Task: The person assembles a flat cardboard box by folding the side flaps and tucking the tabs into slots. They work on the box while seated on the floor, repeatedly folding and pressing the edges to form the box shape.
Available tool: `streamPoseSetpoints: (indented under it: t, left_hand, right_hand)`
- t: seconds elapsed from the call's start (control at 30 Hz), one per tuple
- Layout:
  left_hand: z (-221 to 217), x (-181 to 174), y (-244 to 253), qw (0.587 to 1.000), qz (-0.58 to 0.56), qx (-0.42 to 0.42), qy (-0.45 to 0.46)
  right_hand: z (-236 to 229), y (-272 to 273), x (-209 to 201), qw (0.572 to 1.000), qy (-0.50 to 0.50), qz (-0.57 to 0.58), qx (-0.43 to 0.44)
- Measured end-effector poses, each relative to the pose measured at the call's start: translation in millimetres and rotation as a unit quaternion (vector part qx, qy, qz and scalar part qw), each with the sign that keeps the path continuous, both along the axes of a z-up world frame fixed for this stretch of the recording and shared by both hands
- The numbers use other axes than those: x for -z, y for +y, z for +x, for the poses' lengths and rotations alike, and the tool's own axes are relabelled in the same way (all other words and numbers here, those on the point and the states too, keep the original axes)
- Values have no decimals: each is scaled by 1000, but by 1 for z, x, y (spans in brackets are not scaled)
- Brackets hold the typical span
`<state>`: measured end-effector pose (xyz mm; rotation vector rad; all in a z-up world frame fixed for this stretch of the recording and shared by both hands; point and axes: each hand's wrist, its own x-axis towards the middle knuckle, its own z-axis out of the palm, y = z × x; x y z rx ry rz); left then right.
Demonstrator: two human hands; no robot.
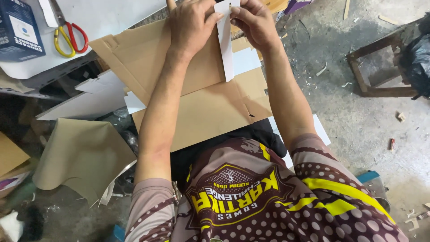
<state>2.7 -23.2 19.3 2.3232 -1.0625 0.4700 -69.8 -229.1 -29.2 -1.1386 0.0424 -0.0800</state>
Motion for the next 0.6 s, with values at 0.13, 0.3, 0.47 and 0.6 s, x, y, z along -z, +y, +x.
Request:
streamPoseSetpoints:
  t: [0.13, 0.3, 0.47, 0.6]
  left_hand:
    - [0, 2, 2, 1000, -7, 9, -5]
    - [8, 18, 0, 1000, -10, 3, 18]
    - [10, 18, -1, 1000, -16, 12, -9]
    - [5, 10, -1, 999, -24, 20, -12]
  right_hand:
    - [-8, -10, 2, 985, -32, -166, 27]
    - [-14, -24, 33, 783, -54, -542, 299]
    - [-32, 33, -1, 761, -200, -500, 362]
    - [-30, 56, 12, 779, -153, -493, 357]
